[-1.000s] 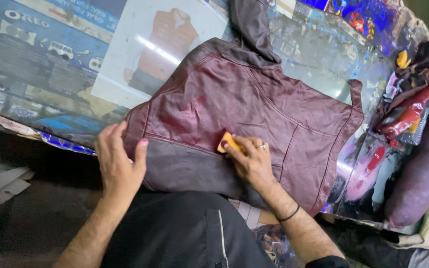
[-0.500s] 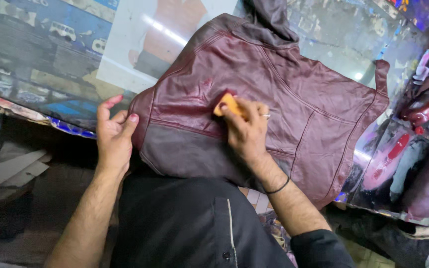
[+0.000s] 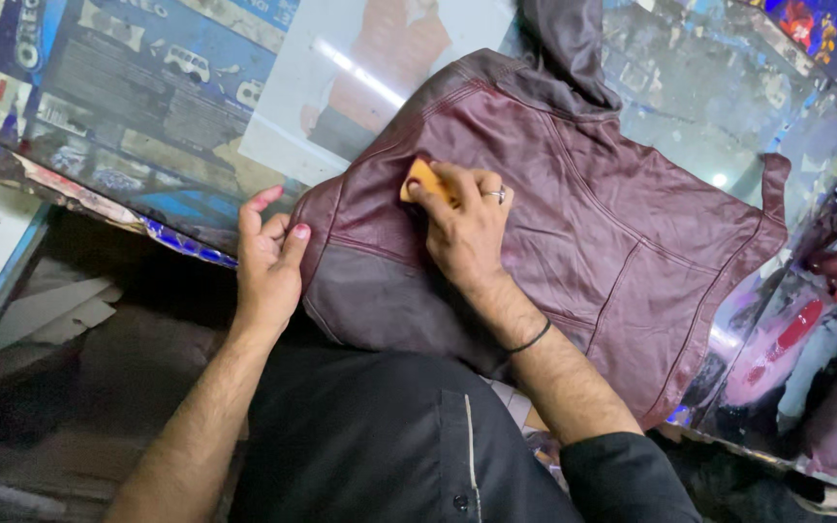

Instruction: The person rubs dye onto a large maroon leather bag using a sponge, working the color across the front panels and seams. They reposition and turn the bag on the work table to reach different areas, reloading the sponge with dye from a bottle as they cover the surface.

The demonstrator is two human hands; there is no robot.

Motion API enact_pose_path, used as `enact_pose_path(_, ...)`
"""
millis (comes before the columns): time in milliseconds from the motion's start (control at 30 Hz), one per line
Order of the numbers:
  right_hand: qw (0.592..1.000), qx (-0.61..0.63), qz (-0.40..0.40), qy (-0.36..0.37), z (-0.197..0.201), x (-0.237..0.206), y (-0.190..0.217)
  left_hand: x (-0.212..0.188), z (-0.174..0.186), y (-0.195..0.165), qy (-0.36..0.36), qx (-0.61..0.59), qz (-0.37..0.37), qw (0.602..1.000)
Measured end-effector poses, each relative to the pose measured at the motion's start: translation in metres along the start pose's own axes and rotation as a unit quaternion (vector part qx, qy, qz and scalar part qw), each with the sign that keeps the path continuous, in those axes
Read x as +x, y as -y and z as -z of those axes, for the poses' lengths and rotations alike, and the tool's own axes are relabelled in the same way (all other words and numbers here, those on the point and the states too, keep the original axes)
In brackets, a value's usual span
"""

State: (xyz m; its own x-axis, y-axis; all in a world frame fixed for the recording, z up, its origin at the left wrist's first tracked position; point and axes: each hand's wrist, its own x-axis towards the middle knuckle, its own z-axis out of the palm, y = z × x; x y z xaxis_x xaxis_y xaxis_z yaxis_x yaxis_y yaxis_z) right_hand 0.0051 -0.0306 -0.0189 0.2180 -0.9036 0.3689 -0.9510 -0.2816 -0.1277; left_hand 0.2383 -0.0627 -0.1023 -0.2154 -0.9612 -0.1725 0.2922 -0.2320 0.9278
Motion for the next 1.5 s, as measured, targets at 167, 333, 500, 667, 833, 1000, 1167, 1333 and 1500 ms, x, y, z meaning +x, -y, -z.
enact_pose_path(167,0.975,0.062,0.208,0.047,-0.005,0.023,0.003,0.000,0.000,0.000,-0.001,0.009,-0.012,1.000)
enact_pose_path(333,1.000,-0.004,-0.020,-0.024,-0.002,0.037,0.003,0.000,0.001,0.002,0.005,0.030,-0.022,0.999)
enact_pose_path(500,0.989,0.021,0.135,0.056,0.011,0.009,0.009,-0.001,0.003,0.003,-0.006,-0.038,0.002,0.999)
enact_pose_path(667,0.993,-0.069,-0.092,0.030,0.025,-0.027,-0.023,0.000,0.004,-0.003,-0.002,-0.067,0.003,0.998)
enact_pose_path(833,0.992,-0.090,-0.087,0.028,0.038,-0.053,-0.055,0.005,-0.009,-0.029,-0.045,0.228,-0.011,0.973)
enact_pose_path(1000,0.974,-0.020,-0.197,-0.108,0.039,-0.050,-0.060,0.054,-0.043,-0.059,-0.021,0.407,-0.287,0.867)
enact_pose_path(1167,0.997,0.004,-0.061,-0.040,0.024,-0.026,-0.054,0.147,-0.101,-0.053,0.127,0.309,-0.108,0.936)
enact_pose_path(1333,0.967,-0.072,-0.227,-0.090,0.017,-0.008,-0.058,0.186,-0.126,-0.051,0.149,0.389,-0.056,0.907)
enact_pose_path(1500,0.999,-0.001,-0.023,-0.025,0.012,-0.001,-0.058,0.178,-0.115,-0.064,0.142,0.393,0.026,0.908)
